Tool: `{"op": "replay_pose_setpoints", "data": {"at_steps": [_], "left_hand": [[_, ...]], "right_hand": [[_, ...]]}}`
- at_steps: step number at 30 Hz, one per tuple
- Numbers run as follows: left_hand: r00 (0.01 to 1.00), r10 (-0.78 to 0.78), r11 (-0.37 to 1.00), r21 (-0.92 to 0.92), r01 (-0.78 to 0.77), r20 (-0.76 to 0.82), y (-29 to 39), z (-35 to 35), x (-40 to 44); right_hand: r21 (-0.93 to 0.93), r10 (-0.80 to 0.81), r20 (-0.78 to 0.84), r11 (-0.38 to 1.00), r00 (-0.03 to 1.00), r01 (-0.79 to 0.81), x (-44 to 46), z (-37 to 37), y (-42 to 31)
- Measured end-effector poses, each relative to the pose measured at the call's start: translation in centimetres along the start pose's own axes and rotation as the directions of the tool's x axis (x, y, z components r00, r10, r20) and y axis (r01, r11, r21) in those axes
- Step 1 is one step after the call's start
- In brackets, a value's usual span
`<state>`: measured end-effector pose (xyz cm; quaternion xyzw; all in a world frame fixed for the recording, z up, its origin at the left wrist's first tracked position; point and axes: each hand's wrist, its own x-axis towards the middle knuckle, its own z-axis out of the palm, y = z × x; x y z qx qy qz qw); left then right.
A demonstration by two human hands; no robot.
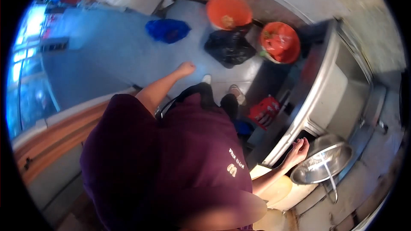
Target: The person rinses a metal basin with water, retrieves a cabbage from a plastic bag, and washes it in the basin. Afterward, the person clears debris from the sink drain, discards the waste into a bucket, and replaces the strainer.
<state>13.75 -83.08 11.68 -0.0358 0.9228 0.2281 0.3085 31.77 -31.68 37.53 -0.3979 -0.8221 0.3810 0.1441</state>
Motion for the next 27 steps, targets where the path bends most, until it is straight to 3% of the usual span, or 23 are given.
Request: {"op": "replay_pose_setpoints", "data": {"at_steps": [4,6,8,10,12,13,14,15,17,18,21,23,26,27], "left_hand": [[0.976,-0.208,0.937,-0.299,0.178,-0.071,-8.2,-1.9,-2.5],[0.948,-0.293,0.886,-0.408,0.22,-0.125,-11.8,-2.9,-4.9],[0.91,-0.415,0.84,-0.393,0.374,-0.019,-14.5,-4.0,-7.3],[0.854,-0.514,0.778,-0.375,0.504,0.08,-17.1,-4.6,-9.0],[0.779,-0.614,0.664,-0.449,0.598,0.13,-18.5,-4.4,-9.8],[0.733,-0.668,0.573,-0.538,0.618,0.131,-18.8,-4.5,-9.9],[0.706,-0.699,0.514,-0.604,0.609,0.117,-18.9,-4.8,-9.7],[0.701,-0.707,0.498,-0.638,0.587,0.093,-18.2,-5.7,-9.3],[0.759,-0.649,0.591,-0.591,0.549,0.057,-14.6,-9.8,-9.3],[0.787,-0.615,0.634,-0.561,0.532,0.052,-14.7,-10.4,-9.7],[0.829,-0.55,0.696,-0.604,0.389,-0.1,-20.5,-8.4,-5.6],[0.824,-0.558,0.698,-0.591,0.403,-0.097,-23.0,-9.5,-3.2],[0.817,-0.568,0.74,-0.495,0.456,-0.096,-27.2,-11.5,1.5],[0.816,-0.571,0.755,-0.445,0.482,-0.085,-28.3,-12.2,3.4]], "right_hand": [[-0.07,-0.128,0.225,0.987,0.966,0.147,-2.3,7.3,-7.1],[-0.057,-0.086,0.24,0.993,0.967,0.103,-4.2,10.8,-11.2],[-0.077,-0.166,0.351,0.976,0.922,0.205,-3.6,12.5,-11.8],[-0.034,-0.234,0.362,0.964,0.902,0.263,-3.2,14.1,-13.1],[0.01,-0.264,0.434,0.958,0.862,0.288,-1.4,15.8,-12.6],[0.006,-0.352,0.446,0.921,0.823,0.39,-0.5,17.1,-12.6],[0.043,-0.324,0.469,0.937,0.821,0.346,0.0,17.9,-12.8],[-0.005,-0.361,0.504,0.907,0.785,0.42,1.0,19.0,-13.4],[-0.114,-0.378,0.563,0.845,0.735,0.522,1.3,20.6,-15.8],[-0.071,-0.457,0.567,0.802,0.685,0.594,1.0,21.6,-17.2],[-0.07,-0.396,0.657,0.815,0.642,0.575,-0.1,24.2,-20.2],[-0.039,-0.408,0.692,0.803,0.596,0.595,-1.6,26.7,-21.4],[-0.106,-0.293,0.71,0.854,0.64,0.509,-4.9,30.4,-22.4],[-0.182,-0.283,0.727,0.8,0.626,0.572,-5.4,32.1,-21.6]]}}
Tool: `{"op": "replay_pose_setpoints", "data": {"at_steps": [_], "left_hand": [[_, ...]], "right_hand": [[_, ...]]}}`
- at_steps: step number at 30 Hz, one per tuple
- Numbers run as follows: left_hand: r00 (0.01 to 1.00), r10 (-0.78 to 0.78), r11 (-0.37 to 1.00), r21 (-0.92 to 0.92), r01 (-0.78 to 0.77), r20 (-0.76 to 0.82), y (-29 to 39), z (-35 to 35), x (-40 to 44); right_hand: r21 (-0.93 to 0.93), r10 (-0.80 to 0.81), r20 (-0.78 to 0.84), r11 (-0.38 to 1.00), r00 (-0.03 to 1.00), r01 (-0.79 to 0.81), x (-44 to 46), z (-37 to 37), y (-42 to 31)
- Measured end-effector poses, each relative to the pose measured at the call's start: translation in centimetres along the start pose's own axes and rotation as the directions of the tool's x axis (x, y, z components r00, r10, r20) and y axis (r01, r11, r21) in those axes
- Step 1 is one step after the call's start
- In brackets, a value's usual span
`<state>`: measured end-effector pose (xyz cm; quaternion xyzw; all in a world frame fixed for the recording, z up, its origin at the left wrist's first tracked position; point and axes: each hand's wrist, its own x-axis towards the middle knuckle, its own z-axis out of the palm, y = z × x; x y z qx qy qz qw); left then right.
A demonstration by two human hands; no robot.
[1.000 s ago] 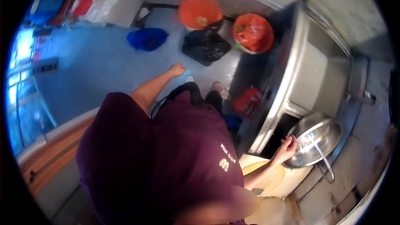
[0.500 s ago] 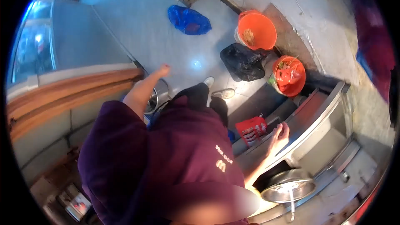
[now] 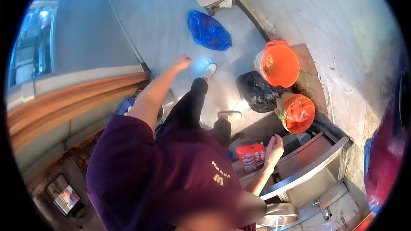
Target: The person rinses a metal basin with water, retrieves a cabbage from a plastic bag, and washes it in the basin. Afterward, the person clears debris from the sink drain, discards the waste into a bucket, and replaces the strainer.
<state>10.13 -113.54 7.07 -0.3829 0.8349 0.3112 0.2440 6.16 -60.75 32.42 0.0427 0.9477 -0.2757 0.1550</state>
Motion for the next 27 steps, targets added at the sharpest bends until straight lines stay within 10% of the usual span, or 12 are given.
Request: {"op": "replay_pose_setpoints", "data": {"at_steps": [9,15,21,24,27], "left_hand": [[0.994,0.059,0.944,-0.319,-0.085,-0.09,5.4,-0.9,15.7],[0.99,0.097,0.993,0.082,-0.089,-0.104,10.3,-0.9,19.1],[0.909,0.375,0.856,0.309,-0.415,0.184,9.5,-0.5,21.3],[0.967,0.251,0.953,-0.183,-0.241,0.034,8.8,1.3,20.6],[0.994,0.073,0.953,-0.299,-0.046,0.076,9.1,1.5,18.9]], "right_hand": [[0.022,-0.071,0.264,0.997,0.962,0.068,1.8,11.9,-11.4],[0.15,0.211,0.377,0.947,0.902,-0.284,2.0,14.2,-11.6],[0.291,0.328,0.321,0.859,0.888,-0.422,2.8,15.2,-13.1],[0.319,0.31,0.362,0.845,0.879,-0.429,2.3,15.9,-13.1],[0.315,0.25,0.347,0.877,0.904,-0.364,2.7,16.5,-13.8]]}}
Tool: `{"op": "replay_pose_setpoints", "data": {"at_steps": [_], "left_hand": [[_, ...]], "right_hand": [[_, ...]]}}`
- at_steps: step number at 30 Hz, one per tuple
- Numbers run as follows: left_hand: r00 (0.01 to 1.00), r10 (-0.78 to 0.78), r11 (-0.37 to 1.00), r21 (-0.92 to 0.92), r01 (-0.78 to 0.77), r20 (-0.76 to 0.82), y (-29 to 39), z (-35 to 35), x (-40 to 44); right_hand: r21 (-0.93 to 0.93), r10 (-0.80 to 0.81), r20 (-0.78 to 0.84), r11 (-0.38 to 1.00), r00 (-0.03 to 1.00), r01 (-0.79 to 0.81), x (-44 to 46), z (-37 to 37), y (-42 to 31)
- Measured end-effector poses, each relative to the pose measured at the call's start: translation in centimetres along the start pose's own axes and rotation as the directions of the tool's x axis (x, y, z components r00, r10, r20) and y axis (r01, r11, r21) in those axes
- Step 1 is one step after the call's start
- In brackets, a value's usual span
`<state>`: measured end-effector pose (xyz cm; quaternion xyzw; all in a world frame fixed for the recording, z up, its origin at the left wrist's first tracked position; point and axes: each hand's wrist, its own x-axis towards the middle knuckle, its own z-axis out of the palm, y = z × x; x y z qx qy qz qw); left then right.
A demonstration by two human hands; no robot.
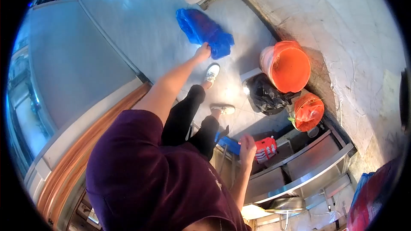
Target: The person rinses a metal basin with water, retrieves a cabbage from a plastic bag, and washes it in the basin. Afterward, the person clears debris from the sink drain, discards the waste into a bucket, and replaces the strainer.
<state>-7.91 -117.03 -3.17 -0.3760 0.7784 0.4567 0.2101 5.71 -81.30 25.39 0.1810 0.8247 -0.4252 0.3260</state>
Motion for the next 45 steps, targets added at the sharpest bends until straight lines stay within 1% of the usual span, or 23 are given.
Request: {"op": "replay_pose_setpoints", "data": {"at_steps": [5,8,11,13,14,18,20,24,25,26,28,30,31,32,33,35,36,39,40,42,43,44,45], "left_hand": [[0.977,0.206,0.965,0.178,-0.193,-0.054,2.0,-1.2,-6.0],[0.964,0.242,0.958,0.185,-0.219,-0.111,4.3,-3.6,-8.7],[0.924,0.362,0.9,0.211,-0.382,0.128,8.5,-8.2,-13.9],[0.901,0.338,0.865,0.288,-0.411,0.27,12.2,-11.4,-18.5],[0.884,0.321,0.842,0.325,-0.431,0.34,14.0,-12.6,-20.3],[0.683,0.565,0.782,-0.038,-0.622,0.462,19.9,-14.0,-26.3],[0.605,0.589,0.748,-0.078,-0.659,0.536,23.9,-14.7,-29.4],[0.329,0.574,0.767,-0.351,-0.538,0.75,27.6,-14.6,-34.9],[0.264,0.584,0.752,-0.388,-0.533,0.768,29.1,-14.9,-36.2],[0.22,0.796,0.566,-0.567,-0.599,0.563,28.5,-13.7,-36.4],[0.482,0.747,0.644,-0.677,-0.356,0.458,28.9,-12.2,-35.9],[0.336,0.711,0.691,-0.526,-0.495,0.618,27.6,-9.4,-35.0],[0.231,0.638,0.689,-0.41,-0.598,0.735,26.9,-7.4,-35.3],[0.139,0.531,0.649,-0.296,-0.701,0.836,26.4,-5.5,-35.9],[0.047,0.554,0.605,-0.363,-0.709,0.831,26.0,-3.5,-37.8],[-0.085,0.693,0.439,-0.513,-0.737,0.716,25.3,1.1,-42.5],[-0.127,0.796,0.312,-0.582,-0.751,0.592,24.9,3.6,-44.4],[-0.08,0.588,0.541,-0.464,-0.701,0.805,23.7,8.5,-47.4],[-0.156,0.421,0.406,-0.34,-0.848,0.893,23.5,10.0,-48.1],[-0.149,0.046,-0.02,-0.148,-0.989,0.988,24.6,13.1,-48.1],[-0.109,0.123,0.057,-0.116,-0.992,0.986,25.4,14.3,-48.1],[-0.063,0.192,0.143,-0.092,-0.985,0.979,25.4,15.2,-48.7],[0.078,0.383,0.488,-0.13,-0.863,0.92,25.1,14.6,-49.1]], "right_hand": [[-0.031,-0.025,0.034,0.999,0.999,0.026,3.2,1.9,-3.3],[-0.146,-0.169,0.069,0.973,0.983,0.178,5.6,3.9,-5.9],[-0.018,-0.245,0.129,0.968,0.961,0.25,7.5,7.1,-9.1],[-0.106,-0.618,0.017,0.78,0.786,0.616,8.3,9.5,-10.6],[-0.07,-0.651,0.023,0.756,0.759,0.651,7.7,10.0,-12.2],[0.059,-0.697,0.025,0.717,0.717,0.695,5.1,11.4,-15.8],[0.166,-0.533,-0.012,0.833,0.846,0.527,2.8,7.3,-19.1],[0.173,-0.611,0.047,0.784,0.79,0.596,-4.1,0.6,-17.1],[0.164,-0.534,0.123,0.842,0.837,0.513,-6.1,-1.9,-16.9],[0.15,-0.446,0.198,0.894,0.873,0.423,-8.4,-4.6,-17.1],[0.031,-0.25,0.079,0.968,0.965,0.248,-12.7,-9.3,-17.4],[0.232,-0.125,-0.294,0.952,0.948,0.197,-16.7,-12.1,-16.4],[0.36,-0.148,-0.428,0.877,0.892,0.319,-18.4,-13.3,-16.3],[0.439,-0.018,-0.589,0.832,0.808,0.338,-20.0,-14.0,-16.2],[0.493,0.114,-0.72,0.777,0.684,0.391,-21.7,-14.7,-16.2],[0.399,0.266,-0.91,0.768,0.318,0.501,-23.9,-15.5,-15.7],[0.227,0.178,-0.974,0.757,0.14,0.613,-24.7,-16.2,-15.2],[0.037,0.147,-0.98,0.796,-0.134,0.605,-26.9,-19.3,-16.2],[0.013,0.19,-0.944,0.838,-0.269,0.545,-27.0,-20.0,-16.9],[-0.235,-0.115,-0.953,0.865,-0.282,0.443,-29.6,-22.0,-11.9],[-0.463,-0.376,-0.872,0.842,-0.313,0.278,-29.9,-21.9,-11.2],[-0.491,-0.417,-0.856,0.84,-0.306,0.231,-30.5,-21.6,-10.9],[-0.519,-0.456,-0.839,0.834,-0.298,0.185,-31.2,-21.4,-10.7]]}}
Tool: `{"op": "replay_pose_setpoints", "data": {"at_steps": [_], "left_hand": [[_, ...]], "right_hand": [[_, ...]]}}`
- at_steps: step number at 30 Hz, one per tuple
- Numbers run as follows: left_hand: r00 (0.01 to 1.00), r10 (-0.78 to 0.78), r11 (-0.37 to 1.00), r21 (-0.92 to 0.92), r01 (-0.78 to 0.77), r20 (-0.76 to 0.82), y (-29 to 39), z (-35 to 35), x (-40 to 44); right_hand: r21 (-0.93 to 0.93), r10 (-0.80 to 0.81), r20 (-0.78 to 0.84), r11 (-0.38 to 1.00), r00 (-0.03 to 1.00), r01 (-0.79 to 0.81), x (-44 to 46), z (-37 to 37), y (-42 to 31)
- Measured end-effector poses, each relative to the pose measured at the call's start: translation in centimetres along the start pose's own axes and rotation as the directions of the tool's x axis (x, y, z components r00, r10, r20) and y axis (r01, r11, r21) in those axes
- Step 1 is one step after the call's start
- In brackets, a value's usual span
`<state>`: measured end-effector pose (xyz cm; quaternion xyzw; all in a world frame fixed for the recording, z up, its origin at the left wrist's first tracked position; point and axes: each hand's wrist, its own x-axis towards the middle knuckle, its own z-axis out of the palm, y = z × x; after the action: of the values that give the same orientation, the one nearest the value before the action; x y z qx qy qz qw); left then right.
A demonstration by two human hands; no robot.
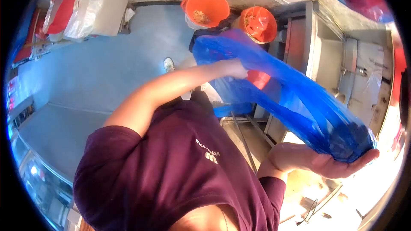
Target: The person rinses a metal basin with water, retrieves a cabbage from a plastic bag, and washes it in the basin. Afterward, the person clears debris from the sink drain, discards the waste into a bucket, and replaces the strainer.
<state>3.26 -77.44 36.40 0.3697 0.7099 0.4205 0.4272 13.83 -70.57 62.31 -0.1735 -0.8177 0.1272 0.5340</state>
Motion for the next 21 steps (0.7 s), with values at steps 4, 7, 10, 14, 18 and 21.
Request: {"op": "replay_pose_setpoints", "data": {"at_steps": [4,7,10,14,18,21], "left_hand": [[0.894,-0.245,0.966,-0.011,0.259,-0.374,-10.7,6.2,4.4],[0.789,-0.365,0.929,-0.246,0.276,-0.495,-20.4,8.4,2.9],[0.879,-0.273,0.961,-0.149,0.232,-0.392,-21.1,7.6,1.7],[0.952,-0.1,0.991,-0.11,0.07,-0.289,-19.1,7.3,1.3],[0.992,-0.108,0.989,0.104,0.101,0.067,-15.7,6.4,-1.6],[0.975,-0.05,0.973,0.232,-0.001,0.216,-5.4,3.8,-4.2]], "right_hand": [[0.01,-0.066,0.009,0.998,0.998,0.066,0.7,-2.2,0.6],[0.069,-0.02,-0.014,0.997,1.0,0.021,0.7,-3.2,1.4],[0.136,0.058,-0.033,0.989,0.998,-0.053,-0.3,-2.7,1.7],[0.283,0.615,-0.117,0.773,0.78,-0.567,1.1,0.9,0.3],[0.393,0.81,-0.078,0.56,0.581,-0.729,-0.5,1.4,2.0],[0.184,0.89,0.005,0.447,0.456,-0.875,-4.3,1.2,5.6]]}}
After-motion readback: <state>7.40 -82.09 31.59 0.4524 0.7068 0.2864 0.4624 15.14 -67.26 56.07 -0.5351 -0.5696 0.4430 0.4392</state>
